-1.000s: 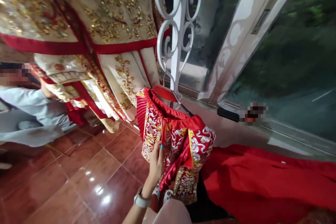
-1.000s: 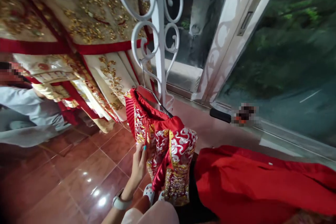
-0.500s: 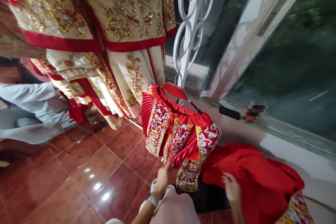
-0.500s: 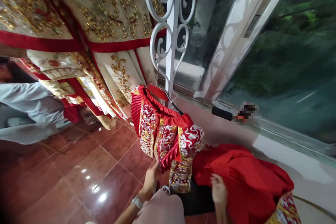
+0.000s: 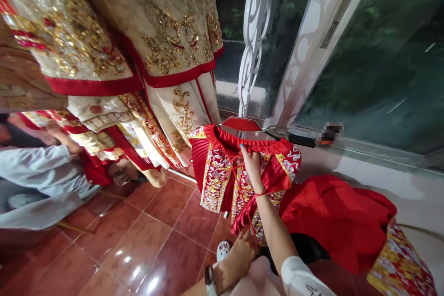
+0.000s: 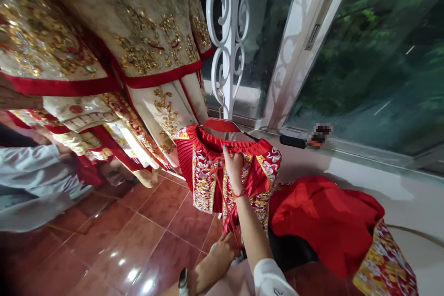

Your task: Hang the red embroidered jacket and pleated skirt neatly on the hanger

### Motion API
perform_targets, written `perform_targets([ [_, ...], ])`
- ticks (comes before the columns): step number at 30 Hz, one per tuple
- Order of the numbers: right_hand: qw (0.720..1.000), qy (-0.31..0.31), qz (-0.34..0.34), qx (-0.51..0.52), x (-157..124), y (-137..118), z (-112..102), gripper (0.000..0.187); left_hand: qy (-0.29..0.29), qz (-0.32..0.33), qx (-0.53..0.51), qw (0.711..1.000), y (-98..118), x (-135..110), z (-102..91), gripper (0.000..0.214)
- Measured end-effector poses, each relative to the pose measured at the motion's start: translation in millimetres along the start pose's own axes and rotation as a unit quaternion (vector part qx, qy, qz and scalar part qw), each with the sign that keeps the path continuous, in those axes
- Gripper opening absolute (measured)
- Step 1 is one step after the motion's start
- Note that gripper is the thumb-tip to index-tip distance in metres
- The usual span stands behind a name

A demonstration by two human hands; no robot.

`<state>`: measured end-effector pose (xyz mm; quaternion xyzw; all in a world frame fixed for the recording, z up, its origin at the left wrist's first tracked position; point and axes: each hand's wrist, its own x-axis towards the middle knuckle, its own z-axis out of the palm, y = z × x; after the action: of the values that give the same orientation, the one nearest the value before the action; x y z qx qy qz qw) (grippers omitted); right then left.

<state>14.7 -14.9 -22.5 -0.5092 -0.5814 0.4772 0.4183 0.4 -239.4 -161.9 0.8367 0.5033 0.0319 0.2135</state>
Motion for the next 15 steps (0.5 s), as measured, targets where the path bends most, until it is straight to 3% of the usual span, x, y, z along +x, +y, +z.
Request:
perform_targets([
  [2,1.000,-0.014,-0.002,-0.021,-0.9,10.2,-9.1,0.040,0.007,-0.050,-0.026,0.998,-9.1,-7.7,-28.5,0.020],
  [4,0.997,-0.074,0.008,-0.009,-17.8,31.6,-20.3,0.031,0.075,-0.107,-0.084,0.988,-25.4,-12.8,-74.8,0.017],
  [5,0.995,-0.093,0.019,0.008,-30.7,44.8,-24.5,0.028,0.150,-0.126,-0.122,0.973,-35.0,-12.3,-101.4,0.020],
  [7,0.994,-0.097,0.039,0.033,-59.7,72.4,-29.0,0.024,0.345,-0.142,-0.162,0.914,-54.1,-3.0,-152.5,0.026],
  [9,0.993,-0.101,0.052,0.021,-83.3,96.8,-33.4,0.024,0.442,-0.138,-0.178,0.868,-70.2,15.9,-189.5,0.045],
  [12,0.986,-0.124,0.096,-0.054,-92.4,121.2,-58.4,0.022,0.451,-0.139,-0.214,0.855,-88.4,47.0,-207.5,0.039],
  [15,0.978,-0.104,0.131,-0.125,-78.2,136.5,-111.9,0.021,0.465,-0.092,-0.263,0.840,-103.8,60.3,-196.0,0.031],
])
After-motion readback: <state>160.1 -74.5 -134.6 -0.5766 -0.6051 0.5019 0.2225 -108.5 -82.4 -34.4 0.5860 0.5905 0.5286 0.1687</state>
